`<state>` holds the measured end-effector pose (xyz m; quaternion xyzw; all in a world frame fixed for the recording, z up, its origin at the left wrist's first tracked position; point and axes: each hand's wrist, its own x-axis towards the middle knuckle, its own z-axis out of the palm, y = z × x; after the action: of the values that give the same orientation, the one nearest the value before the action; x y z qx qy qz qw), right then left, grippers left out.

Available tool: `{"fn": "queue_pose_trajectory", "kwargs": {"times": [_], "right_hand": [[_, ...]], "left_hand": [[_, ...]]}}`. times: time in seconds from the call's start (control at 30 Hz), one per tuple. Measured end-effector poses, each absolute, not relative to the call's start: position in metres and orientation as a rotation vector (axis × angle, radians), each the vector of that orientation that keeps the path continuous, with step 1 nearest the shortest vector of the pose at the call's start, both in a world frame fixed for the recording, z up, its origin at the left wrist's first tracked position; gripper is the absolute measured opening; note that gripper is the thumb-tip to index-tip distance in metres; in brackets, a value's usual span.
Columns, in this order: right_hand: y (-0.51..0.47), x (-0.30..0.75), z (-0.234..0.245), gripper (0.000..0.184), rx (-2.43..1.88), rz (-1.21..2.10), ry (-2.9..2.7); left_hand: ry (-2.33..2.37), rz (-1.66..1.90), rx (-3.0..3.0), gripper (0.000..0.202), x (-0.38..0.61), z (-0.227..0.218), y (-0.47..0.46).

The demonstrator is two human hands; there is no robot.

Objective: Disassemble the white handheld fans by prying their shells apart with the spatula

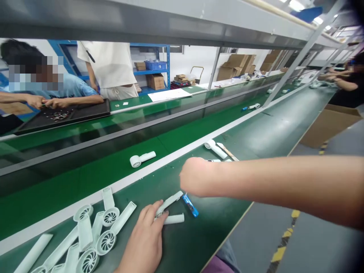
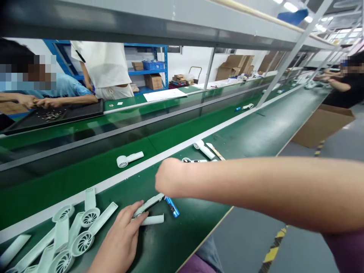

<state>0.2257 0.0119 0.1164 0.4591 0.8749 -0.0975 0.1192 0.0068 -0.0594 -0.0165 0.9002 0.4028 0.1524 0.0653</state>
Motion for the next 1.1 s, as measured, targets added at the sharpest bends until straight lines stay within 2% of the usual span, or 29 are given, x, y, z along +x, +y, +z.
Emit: {"fn": "queue_pose_trajectory", "kwargs": {"times": [0.07, 0.13, 0.27, 0.4, 0.57, 0.67, 0.77, 0.87, 1.0, 1.1], "right_hand": [[0.011, 0.26, 0.116, 0.018, 1.286, -0.179, 2.591], [0.0, 0.284, 0.099, 0.017, 1.419, -0.164, 2.675], [-0.037, 0.297, 0.03, 0.031, 2.033, -0.673, 2.762], [-0.062, 0.292, -0.027, 0.032, 2.34, -0.784, 2.792], [-0.059, 0.295, -0.04, 0.03, 2.302, -0.829, 2.852], [-0.056, 0.297, -0.035, 0.031, 2.233, -0.93, 2.84], [-0.057, 0.295, -0.03, 0.032, 2.218, -0.964, 2.817], [-0.058, 0.294, -0.029, 0.034, 2.236, -0.969, 2.803], [-0.057, 0.297, -0.037, 0.035, 2.264, -0.973, 2.781], [-0.055, 0.3, -0.043, 0.034, 2.304, -0.945, 2.788]], "left_hand": [[1.262, 0.396, 2.697, 0.034, 0.006, -0.009, -0.056], [1.335, 0.266, 2.673, 0.021, 0.008, -0.005, -0.056], [1.451, 0.158, 2.661, 0.005, 0.01, -0.002, -0.051], [1.639, 0.377, 2.695, 0.012, -0.012, 0.023, -0.023], [2.299, 0.51, 2.623, 0.038, -0.061, 0.072, 0.018], [2.347, 0.338, 2.571, 0.043, -0.066, 0.078, 0.025], [2.102, -0.022, 2.521, 0.034, -0.053, 0.068, 0.017], [2.069, -0.373, 2.372, 0.031, -0.039, 0.064, 0.011], [2.119, -0.324, 2.203, 0.048, -0.035, 0.075, 0.036], [2.189, -0.281, 2.123, 0.052, -0.044, 0.082, 0.078]]}}
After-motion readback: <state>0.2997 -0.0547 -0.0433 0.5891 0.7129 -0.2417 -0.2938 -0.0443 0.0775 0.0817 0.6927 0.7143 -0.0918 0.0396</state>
